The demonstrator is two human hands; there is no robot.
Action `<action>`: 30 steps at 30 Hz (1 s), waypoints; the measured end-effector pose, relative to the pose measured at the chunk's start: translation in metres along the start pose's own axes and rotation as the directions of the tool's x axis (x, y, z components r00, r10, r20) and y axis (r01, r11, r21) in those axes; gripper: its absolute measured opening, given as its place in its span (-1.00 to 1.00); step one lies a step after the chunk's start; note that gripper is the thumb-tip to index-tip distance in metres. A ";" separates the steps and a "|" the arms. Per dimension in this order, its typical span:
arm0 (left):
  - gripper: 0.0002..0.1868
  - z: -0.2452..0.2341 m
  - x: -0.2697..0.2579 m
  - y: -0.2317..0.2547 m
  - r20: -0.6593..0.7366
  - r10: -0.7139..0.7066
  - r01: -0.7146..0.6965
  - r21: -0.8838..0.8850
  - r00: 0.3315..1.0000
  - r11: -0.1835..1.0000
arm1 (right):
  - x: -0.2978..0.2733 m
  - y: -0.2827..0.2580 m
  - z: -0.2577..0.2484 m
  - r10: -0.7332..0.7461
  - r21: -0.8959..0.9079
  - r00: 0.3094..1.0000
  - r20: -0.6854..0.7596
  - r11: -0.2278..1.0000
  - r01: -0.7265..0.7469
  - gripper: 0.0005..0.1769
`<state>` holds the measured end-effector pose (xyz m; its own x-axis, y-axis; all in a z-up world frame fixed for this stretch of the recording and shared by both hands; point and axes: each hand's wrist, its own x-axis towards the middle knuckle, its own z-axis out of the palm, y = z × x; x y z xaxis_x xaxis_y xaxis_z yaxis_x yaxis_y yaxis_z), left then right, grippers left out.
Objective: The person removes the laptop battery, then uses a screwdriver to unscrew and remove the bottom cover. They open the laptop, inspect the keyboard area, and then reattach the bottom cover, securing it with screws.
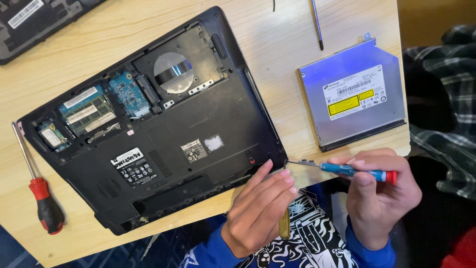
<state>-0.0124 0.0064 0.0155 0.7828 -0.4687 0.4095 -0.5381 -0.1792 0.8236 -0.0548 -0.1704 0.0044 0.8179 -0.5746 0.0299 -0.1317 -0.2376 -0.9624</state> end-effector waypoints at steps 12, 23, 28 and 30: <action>-0.78 -0.004 0.003 0.001 0.030 -0.005 0.005 0.010 1.000 1.000 | 0.000 -0.006 -0.007 -0.195 -0.135 0.978 0.068 0.970 0.203 -0.65; -0.81 -0.004 0.006 0.001 0.035 -0.007 0.007 -0.022 0.999 1.000 | 0.014 -0.011 -0.017 -0.272 -0.081 0.926 0.262 0.950 0.302 -0.79; -0.89 0.000 0.004 -0.001 0.007 0.030 -0.030 0.023 1.000 0.999 | 0.012 -0.009 -0.011 -0.144 -0.062 0.972 0.184 0.985 0.158 -0.73; -0.92 0.001 0.006 0.000 -0.011 0.043 -0.042 0.050 0.999 0.998 | 0.010 -0.008 -0.008 -0.040 -0.053 0.991 0.131 0.997 0.048 -0.70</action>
<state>-0.0078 0.0030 0.0173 0.7625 -0.4664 0.4483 -0.5854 -0.2024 0.7851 -0.0502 -0.1805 0.0149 0.8890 -0.4567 0.0331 -0.1221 -0.3062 -0.9441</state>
